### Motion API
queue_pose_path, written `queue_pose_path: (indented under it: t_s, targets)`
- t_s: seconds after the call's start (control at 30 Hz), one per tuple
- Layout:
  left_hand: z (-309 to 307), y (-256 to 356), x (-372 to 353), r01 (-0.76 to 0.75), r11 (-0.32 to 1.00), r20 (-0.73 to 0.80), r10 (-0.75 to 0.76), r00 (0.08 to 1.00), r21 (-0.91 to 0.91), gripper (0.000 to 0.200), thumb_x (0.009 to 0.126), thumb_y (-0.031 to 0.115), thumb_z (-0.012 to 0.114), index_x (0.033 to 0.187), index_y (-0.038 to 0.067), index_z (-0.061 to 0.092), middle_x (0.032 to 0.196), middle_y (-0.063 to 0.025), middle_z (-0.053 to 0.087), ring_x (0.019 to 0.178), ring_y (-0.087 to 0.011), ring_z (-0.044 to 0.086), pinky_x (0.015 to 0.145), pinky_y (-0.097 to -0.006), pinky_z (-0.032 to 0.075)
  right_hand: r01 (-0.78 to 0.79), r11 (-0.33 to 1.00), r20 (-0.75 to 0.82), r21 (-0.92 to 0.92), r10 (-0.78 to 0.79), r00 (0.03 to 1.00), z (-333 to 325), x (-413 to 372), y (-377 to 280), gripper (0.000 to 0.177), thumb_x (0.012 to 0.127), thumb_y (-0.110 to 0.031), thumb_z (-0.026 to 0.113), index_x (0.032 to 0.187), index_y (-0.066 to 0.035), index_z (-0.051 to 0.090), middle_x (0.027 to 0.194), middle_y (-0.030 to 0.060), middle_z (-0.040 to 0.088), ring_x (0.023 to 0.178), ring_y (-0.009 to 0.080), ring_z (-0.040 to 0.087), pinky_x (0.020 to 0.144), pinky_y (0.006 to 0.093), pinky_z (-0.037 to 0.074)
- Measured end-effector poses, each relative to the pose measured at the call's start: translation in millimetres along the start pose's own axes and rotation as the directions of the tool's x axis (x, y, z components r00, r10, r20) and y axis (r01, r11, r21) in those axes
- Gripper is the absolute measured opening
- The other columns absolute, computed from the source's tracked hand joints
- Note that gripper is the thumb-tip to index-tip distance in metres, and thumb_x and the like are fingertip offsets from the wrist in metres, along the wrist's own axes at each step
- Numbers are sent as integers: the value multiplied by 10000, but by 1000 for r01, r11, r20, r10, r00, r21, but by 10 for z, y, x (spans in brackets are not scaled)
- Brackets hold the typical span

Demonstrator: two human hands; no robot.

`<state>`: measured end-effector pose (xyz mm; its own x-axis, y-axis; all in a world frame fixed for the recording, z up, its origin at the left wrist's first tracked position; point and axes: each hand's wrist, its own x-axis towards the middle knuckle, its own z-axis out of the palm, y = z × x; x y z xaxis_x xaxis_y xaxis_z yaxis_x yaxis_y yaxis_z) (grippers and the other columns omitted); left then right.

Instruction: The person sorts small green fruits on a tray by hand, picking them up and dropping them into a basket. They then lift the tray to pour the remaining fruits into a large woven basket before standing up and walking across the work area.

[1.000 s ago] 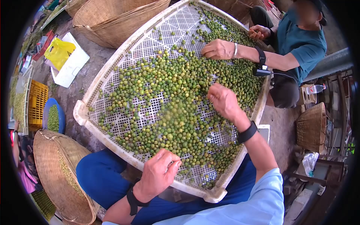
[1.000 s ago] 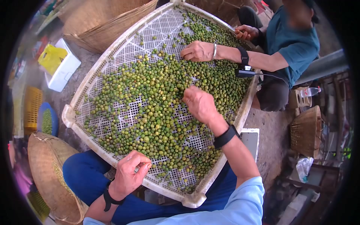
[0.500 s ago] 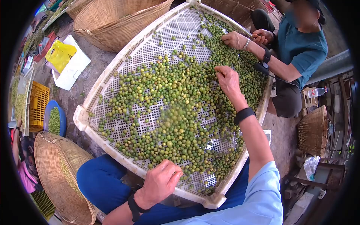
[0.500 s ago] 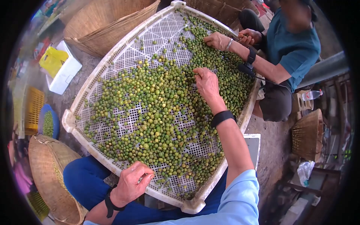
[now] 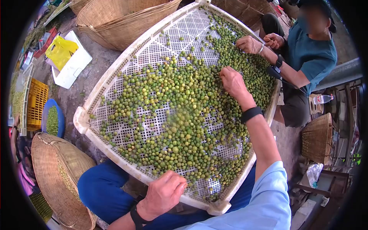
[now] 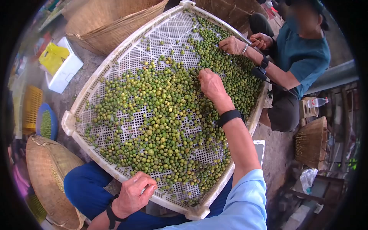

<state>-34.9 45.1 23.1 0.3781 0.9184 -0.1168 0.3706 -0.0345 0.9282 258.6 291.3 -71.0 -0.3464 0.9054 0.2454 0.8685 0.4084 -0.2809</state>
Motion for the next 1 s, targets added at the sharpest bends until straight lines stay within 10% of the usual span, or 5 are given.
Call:
queue_pose_path:
  t_s: [0.1, 0.17, 0.33, 0.6, 1.0]
  targets:
    - [-13, -17, 1, 7, 999, -19, -6, 1000, 40, 61, 747, -17, 610, 797, 13, 591, 744, -110, 570, 626, -232, 576, 532, -309, 455, -197, 936, -38, 293, 217, 975, -108, -103, -131, 103, 795, -104, 544, 763, -5, 549, 661, 100, 555, 598, 251, 544, 550, 349, 431]
    - [1, -44, -17, 55, 998, -36, -55, 998, -8, 55, 756, -22, 606, 799, 7, 589, 749, -105, 570, 626, -208, 578, 536, -290, 461, -490, 563, 256, 666, 445, 858, -204, -186, -263, 155, 846, -152, 538, 761, -22, 543, 616, 20, 517, 517, 123, 487, 475, 269, 388]
    - [64, -9, -1, -34, 999, -71, 34, 997, 12, 55, 774, -7, 603, 825, -2, 583, 736, -99, 558, 624, -191, 571, 569, -271, 462, -535, 157, 447, 830, 385, 807, -192, -452, -661, 149, 877, -171, 528, 783, -56, 539, 612, -20, 479, 458, 54, 437, 380, 199, 361]
    - [175, -191, 140, 133, 697, -142, -322, 936, -705, 286, 879, 163, 568, 1059, -15, 436, 791, -90, 594, 645, -140, 604, 556, -230, 504, -364, 351, 414, 862, -75, 907, -419, -1116, -2093, 127, 879, -138, 541, 811, -35, 514, 681, 27, 531, 577, 129, 498, 521, 271, 420]
    - [189, -105, 58, -7, 540, -161, -239, 957, -842, 129, 869, 133, 579, 834, 40, 498, 656, -51, 571, 472, -82, 532, 374, -206, 436, -8, 686, 128, 728, -124, 984, -636, -1215, -2314, 52, 845, -75, 511, 842, -46, 467, 730, 114, 505, 661, 309, 537, 560, 380, 431]
